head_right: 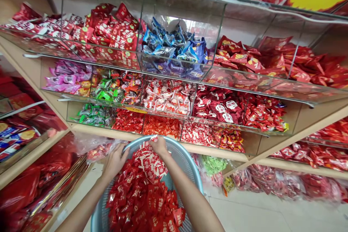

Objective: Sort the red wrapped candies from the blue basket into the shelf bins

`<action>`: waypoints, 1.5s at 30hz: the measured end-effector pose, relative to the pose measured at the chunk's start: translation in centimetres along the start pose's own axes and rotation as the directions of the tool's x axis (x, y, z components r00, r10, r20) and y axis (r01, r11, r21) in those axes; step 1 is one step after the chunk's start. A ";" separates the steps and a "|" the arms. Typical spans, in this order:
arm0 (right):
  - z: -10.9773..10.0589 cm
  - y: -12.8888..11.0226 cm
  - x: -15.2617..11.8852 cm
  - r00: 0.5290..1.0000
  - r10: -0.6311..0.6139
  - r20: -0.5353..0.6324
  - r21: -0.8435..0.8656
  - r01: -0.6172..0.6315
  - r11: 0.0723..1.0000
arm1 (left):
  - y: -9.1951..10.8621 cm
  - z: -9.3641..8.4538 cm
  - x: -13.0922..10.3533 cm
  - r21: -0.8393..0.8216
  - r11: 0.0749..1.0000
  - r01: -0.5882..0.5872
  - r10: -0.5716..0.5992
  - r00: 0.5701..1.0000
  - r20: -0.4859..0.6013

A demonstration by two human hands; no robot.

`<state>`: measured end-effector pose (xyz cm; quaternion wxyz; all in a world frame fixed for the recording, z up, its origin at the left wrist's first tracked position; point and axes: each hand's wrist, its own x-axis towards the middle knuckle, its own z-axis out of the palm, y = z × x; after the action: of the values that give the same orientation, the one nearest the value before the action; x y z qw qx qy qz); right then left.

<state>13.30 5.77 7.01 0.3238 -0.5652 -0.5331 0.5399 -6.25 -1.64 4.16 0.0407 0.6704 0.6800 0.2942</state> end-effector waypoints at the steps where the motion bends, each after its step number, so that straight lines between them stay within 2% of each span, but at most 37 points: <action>1: -0.2 0.0 -0.1 0.996 -0.061 -0.058 -0.058 0.058 0.997 | 0.0 0.0 0.0 0.001 1.000 -0.001 0.001 1.000 0.001; 4: -1.3 0.1 -0.4 0.927 -0.299 -0.228 -0.182 0.262 0.948 | 0.0 -0.1 -0.1 0.006 1.000 -0.003 0.003 1.000 0.002; 6: -2.2 0.4 -0.7 0.904 -0.336 -0.264 -0.151 0.305 0.940 | 0.0 -0.1 -0.1 0.009 1.000 -0.008 0.008 1.000 0.001; 9: -3.4 1.2 -1.6 0.946 -0.223 -0.236 0.061 0.243 0.968 | 0.0 -0.1 -0.1 0.013 1.000 -0.008 0.008 1.000 0.000; 13: -4.1 2.3 -3.5 0.978 -0.095 -0.187 0.287 0.147 0.947 | 0.2 -0.2 -0.1 -0.005 1.000 0.001 -0.001 1.000 0.018; 20: -4.8 3.2 -5.6 0.994 0.027 -0.102 0.348 0.010 0.938 | 0.3 -0.2 -0.1 0.033 0.999 0.011 -0.012 1.000 0.029; 24: -5.8 3.6 -5.2 0.994 0.043 -0.104 0.232 -0.018 0.973 | 0.2 -0.1 -0.2 0.021 1.000 0.005 -0.005 1.000 0.030; 30: -7.1 4.1 -3.7 0.971 -0.201 -0.126 -0.019 0.200 0.980 | 0.0 0.0 -0.2 0.036 0.999 0.006 -0.006 1.000 0.019; 34: -7.2 3.9 -2.6 0.945 -0.298 -0.134 -0.177 0.273 0.946 | 0.0 0.1 -0.2 0.039 0.999 -0.013 0.013 1.000 -0.001; 38: -6.7 3.2 -2.1 0.899 -0.425 -0.107 -0.434 0.342 0.833 | 0.2 -0.1 -0.2 0.056 0.998 -0.005 0.004 1.000 0.012; 42: -6.0 2.5 -2.3 0.862 -0.504 0.053 -0.682 0.400 0.613 | 0.2 -0.2 -0.2 0.049 0.999 -0.010 0.010 1.000 -0.001; 45: -5.7 2.4 -2.4 0.849 -0.510 0.140 -0.739 0.433 0.516 | 0.2 -0.1 -0.2 0.048 0.999 -0.010 0.010 1.000 0.003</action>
<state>19.67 4.18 6.59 0.2213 -0.5053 -0.8229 0.1361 -6.16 -1.92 4.27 0.0244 0.6749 0.6835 0.2770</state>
